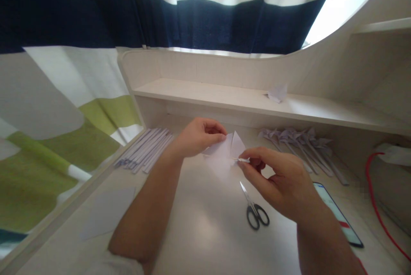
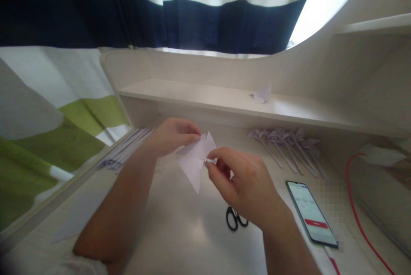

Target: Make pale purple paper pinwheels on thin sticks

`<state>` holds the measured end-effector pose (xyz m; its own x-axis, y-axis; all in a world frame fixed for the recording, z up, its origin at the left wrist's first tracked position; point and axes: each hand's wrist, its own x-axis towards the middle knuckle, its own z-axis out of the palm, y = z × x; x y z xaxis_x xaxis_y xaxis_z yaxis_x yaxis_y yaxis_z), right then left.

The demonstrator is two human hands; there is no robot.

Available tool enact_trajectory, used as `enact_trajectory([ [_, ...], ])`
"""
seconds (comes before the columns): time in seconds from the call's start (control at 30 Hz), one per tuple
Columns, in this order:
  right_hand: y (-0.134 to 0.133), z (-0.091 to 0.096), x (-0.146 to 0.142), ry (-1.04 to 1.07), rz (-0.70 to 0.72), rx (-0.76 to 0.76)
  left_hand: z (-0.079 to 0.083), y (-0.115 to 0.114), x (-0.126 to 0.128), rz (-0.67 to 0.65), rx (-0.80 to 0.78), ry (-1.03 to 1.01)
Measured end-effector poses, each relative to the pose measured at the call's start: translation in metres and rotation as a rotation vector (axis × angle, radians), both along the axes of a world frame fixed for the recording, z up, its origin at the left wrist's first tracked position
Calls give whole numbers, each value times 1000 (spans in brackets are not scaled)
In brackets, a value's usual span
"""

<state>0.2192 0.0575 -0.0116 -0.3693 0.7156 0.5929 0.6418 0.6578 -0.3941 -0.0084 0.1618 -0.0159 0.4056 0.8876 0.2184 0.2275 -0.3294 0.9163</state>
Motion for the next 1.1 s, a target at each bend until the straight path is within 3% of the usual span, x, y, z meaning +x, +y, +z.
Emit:
enact_trajectory([
  [0.27, 2, -1, -1, 220, -169, -66, 8, -18, 1, 2, 232, -29],
  [0.37, 0, 0, 0, 301, -186, -109, 13, -27, 0, -47, 357, -41],
  [0.47, -4, 2, -1, 299, -173, -58, 18, -36, 0, -107, 450, -43],
  [0.63, -10, 5, 0, 209, -132, 61, 22, -45, 0, -136, 505, -51],
  [1.1, -14, 9, -1, 176, -121, 106, 21, -48, 1, -151, 538, -122],
])
